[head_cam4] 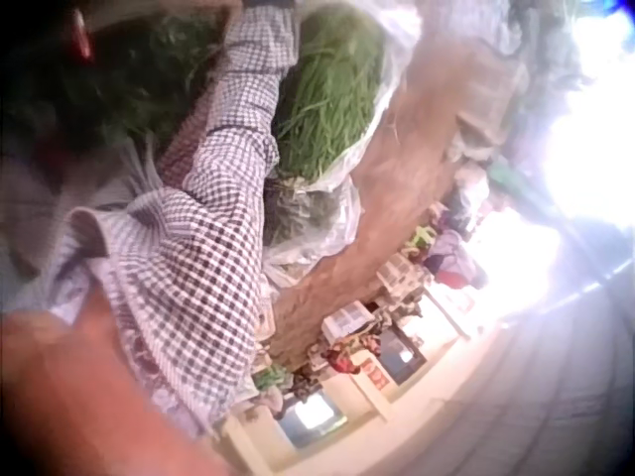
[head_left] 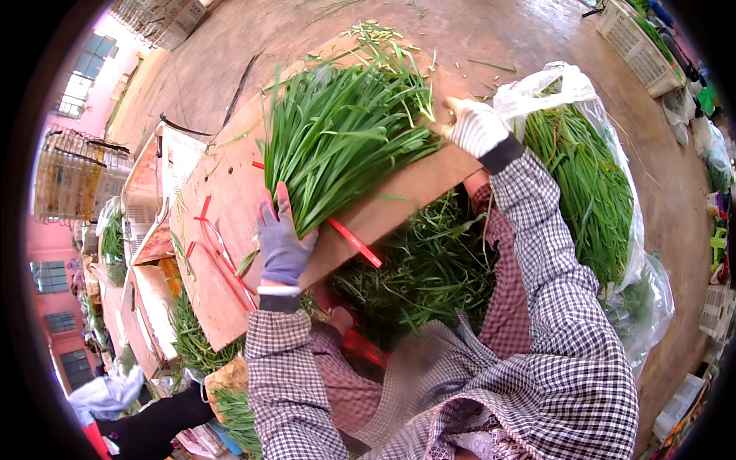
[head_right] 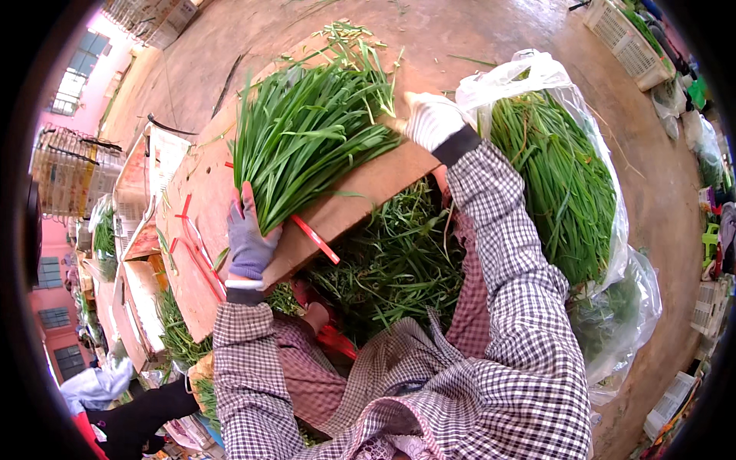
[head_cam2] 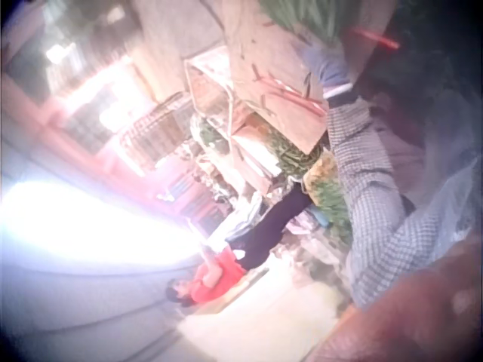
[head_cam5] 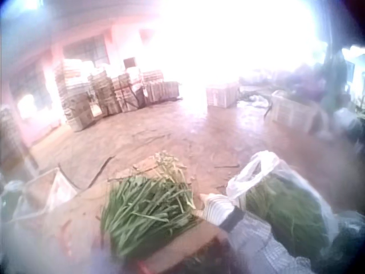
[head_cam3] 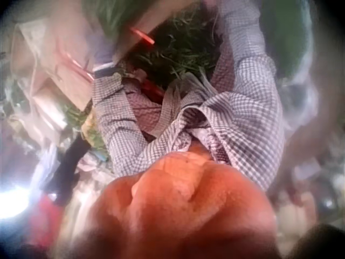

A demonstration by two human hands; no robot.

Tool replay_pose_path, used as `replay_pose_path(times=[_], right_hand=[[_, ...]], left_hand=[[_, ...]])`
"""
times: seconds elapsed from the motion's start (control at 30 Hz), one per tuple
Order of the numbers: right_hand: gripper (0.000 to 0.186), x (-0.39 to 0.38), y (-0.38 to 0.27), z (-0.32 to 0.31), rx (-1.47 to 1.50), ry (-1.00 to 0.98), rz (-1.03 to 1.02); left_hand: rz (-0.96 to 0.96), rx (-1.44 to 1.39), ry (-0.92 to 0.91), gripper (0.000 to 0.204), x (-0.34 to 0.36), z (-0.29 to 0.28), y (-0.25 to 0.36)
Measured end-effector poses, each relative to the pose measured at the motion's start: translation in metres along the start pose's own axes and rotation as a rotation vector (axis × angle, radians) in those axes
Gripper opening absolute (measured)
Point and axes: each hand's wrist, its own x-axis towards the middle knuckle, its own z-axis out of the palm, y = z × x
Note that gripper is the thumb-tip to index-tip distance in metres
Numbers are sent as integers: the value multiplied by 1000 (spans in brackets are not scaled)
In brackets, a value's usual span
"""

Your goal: The person sorts and cleans bunches of chives by removing damaged leaves and debris by hand, then places the cleaned bunches into a large plastic bag.

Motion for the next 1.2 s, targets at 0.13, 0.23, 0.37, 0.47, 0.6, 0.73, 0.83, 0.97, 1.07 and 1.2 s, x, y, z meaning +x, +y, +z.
replay_pose_path(times=[0.13, 0.23, 0.37, 0.47, 0.6, 0.73, 0.83, 0.97, 1.07, 1.2], right_hand=[[73, 31, -40, -1, 63, -123, -27], [65, 46, -36, 38, -19, 5, -129], [49, 40, -21, 38, 25, -46, -125], [39, 21, 10, 29, 271, 111, -128], [38, -44, 20, -15, 643, 132, 24], [28, -103, 31, -23, 1013, 164, 202], [22, -141, 19, -40, 1137, 149, 275], [25, -180, -18, -45, 1363, -7, 297], [21, -204, -41, -47, 1497, -156, 289], [29, -225, -24, -23, 1514, -166, 290]], left_hand=[[-17, 134, -50, 107, -5, -4, 3], [-27, 64, -26, 107, -6, 1, 2], [-38, 35, -22, 107, -6, 3, 6], [-43, 49, -18, 107, -4, -2, 6], [-32, 110, -9, 107, -6, 2, 4], [2, 226, -23, 104, -1, -20, 19], [139, 237, 70, 96, 3, -67, 83], [103, -770, -127, 47, -15, -37, 168], [-450, -1923, -659, 42, -18, -4, 202], [-393, -1829, -649, 40, -9, -23, 231]])
